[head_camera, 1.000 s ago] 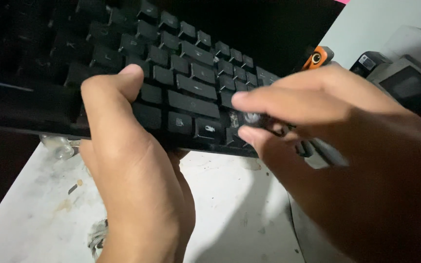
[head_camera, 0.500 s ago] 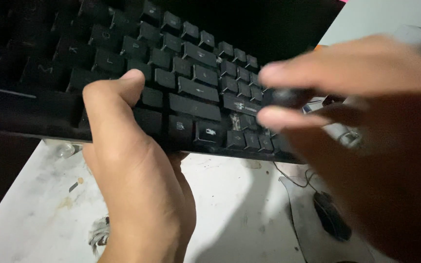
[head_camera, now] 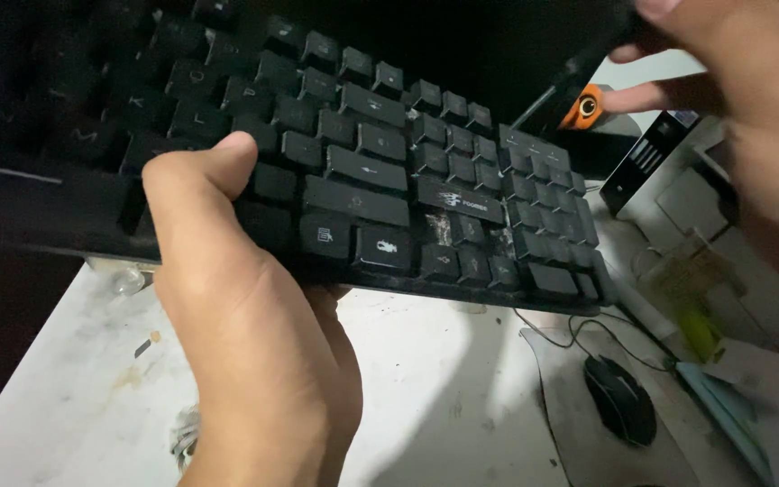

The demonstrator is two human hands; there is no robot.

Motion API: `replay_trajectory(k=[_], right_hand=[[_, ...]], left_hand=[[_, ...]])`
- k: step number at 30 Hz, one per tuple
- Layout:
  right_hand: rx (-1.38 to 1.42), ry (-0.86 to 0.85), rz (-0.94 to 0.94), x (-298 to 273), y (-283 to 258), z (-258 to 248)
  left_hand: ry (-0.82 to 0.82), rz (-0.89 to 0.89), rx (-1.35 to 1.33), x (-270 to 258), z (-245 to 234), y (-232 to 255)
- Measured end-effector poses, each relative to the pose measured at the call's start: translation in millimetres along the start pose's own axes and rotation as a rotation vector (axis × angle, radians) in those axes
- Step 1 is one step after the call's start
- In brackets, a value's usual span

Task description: Repairing a mechanical keyboard using a screwdriver to disassemble the casing and keys.

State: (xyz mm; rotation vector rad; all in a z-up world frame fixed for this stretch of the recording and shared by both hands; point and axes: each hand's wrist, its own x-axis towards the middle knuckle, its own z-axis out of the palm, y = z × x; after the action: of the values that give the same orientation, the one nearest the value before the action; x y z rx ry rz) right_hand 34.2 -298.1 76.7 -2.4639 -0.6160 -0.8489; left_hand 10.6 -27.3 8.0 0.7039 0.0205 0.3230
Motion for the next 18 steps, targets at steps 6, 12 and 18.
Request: replay_trajectory(k=[6,12,18], right_hand=[[0.133,0.058,0.089,20,-45,18],[0.122,0.086,0.163,29,-62,23],[0.092,0.096,0.136,27,-56,24]], left_hand=[[0.021,-0.015,0.010,-6,8,7],[0.008,0.026,-0.003,-8,5,6],[0.032,-0.005,-0.046,-7,11,9]])
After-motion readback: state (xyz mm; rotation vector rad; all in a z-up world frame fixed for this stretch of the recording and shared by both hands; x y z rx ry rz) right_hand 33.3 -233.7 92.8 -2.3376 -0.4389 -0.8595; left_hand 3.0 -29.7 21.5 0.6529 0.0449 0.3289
